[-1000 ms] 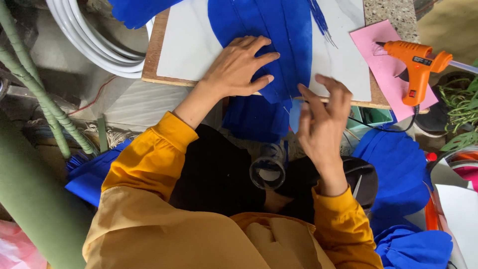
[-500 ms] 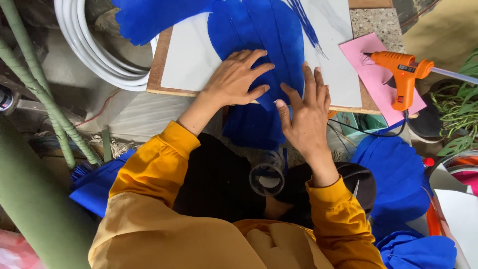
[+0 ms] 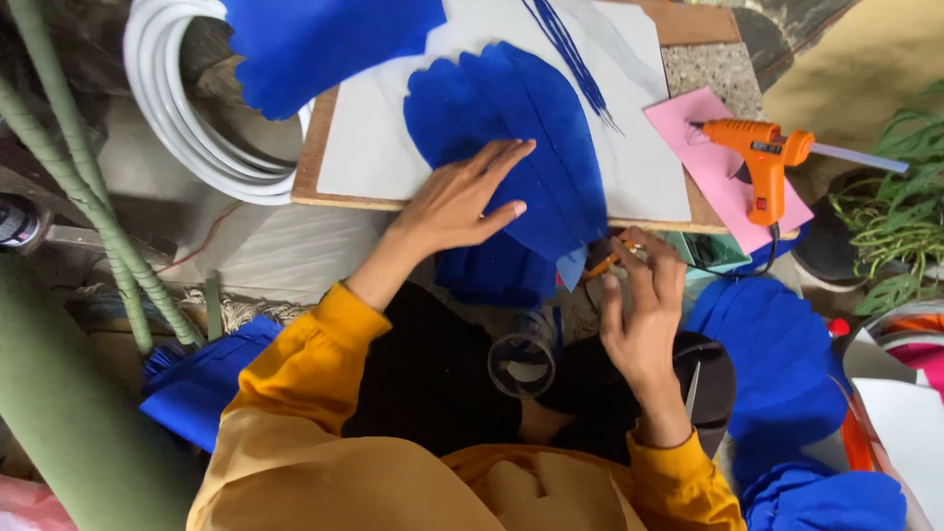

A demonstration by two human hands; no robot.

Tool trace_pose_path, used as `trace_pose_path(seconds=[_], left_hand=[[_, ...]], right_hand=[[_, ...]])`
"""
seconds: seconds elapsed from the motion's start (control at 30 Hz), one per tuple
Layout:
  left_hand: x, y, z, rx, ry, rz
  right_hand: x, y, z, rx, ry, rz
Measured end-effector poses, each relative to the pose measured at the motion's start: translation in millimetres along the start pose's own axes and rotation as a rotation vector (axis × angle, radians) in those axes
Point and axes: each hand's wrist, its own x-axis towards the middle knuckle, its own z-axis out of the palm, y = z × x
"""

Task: Assembling blue fabric petals by gluing thin support wires to them using a hot glue gun.

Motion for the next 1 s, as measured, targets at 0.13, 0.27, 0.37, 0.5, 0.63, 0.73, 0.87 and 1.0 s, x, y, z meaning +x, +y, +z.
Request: trace_pose_path(seconds=[0.13,0.27,0.37,0.5,0.63,0.73,0.87,1.0], left_hand=[[-16.0,20.2,16.6,-0.066,0.135,0.101],[-41.0,57.0,21.2,-0.236,0.477,0.099],[-68.6,75.7,41.8,-0.462,0.811,-0.092],[-90.1,78.5,53.0,-0.376,0.774,-0.231],[-70.7,60.2,0.0,-0.088,0.605,-0.098],[-41.7,36.9,-38.4,0.082,0.427,-0.046],[0.4,-41.7,-13.9,0.355,0.249,-0.135],[17.8,-81.0,3.5,0.496,0.028,-0.195]], right_hand=[[-9.1,-3.8,-9.3,0.005,0.008,0.013],[5.9,-22.7,-3.6,-0.06,-0.08,-0.045],[26.1,-25.8,14.6,-0.198,-0.213,-0.112],[66.7,-12.7,45.9,-0.063,-0.365,-0.116],[80.9,-5.9,74.9,-0.098,-0.531,-0.025],[73.8,-10.6,78.2,-0.194,-0.537,-0.045],[70.3,-2.6,86.9,-0.17,-0.519,-0.1],[69.4,-3.7,86.5,-0.181,-0.52,-0.108]])
